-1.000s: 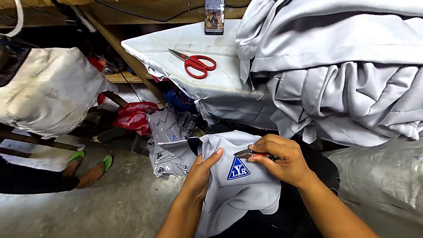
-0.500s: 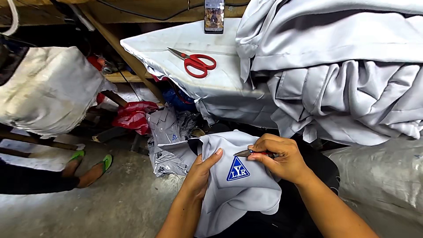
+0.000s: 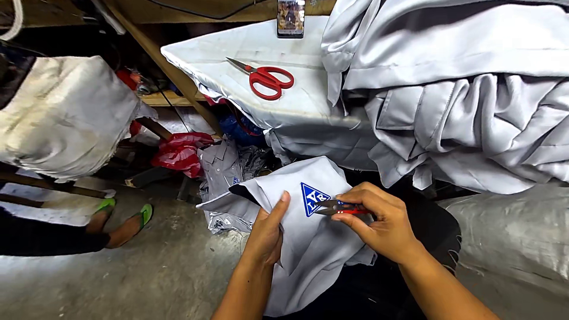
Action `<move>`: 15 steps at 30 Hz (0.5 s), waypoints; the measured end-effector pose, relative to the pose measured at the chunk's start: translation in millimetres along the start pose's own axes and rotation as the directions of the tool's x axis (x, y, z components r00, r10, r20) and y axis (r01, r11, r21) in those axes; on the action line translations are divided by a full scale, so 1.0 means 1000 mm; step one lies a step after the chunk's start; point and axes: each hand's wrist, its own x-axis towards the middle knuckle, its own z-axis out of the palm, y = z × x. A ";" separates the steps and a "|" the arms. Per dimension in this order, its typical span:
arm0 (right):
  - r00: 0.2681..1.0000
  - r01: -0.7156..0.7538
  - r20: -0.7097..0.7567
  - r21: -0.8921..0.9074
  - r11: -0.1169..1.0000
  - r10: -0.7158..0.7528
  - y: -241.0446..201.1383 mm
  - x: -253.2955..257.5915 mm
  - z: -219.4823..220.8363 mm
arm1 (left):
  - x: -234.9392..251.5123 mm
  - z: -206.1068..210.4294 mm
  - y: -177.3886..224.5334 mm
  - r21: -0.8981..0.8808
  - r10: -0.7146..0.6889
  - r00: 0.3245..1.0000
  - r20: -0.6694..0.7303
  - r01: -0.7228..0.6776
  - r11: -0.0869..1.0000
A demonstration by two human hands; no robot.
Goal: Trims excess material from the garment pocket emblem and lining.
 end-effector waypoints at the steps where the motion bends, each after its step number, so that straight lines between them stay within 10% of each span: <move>1: 1.000 0.002 0.001 0.001 1.000 -0.002 0.001 -0.001 0.001 | -0.002 -0.001 -0.001 -0.010 0.021 1.000 0.022 -0.021 1.000; 15: 0.994 0.068 0.093 -0.058 0.996 -0.062 0.005 0.004 -0.006 | -0.006 -0.003 -0.004 0.109 0.045 0.998 0.037 -0.048 0.993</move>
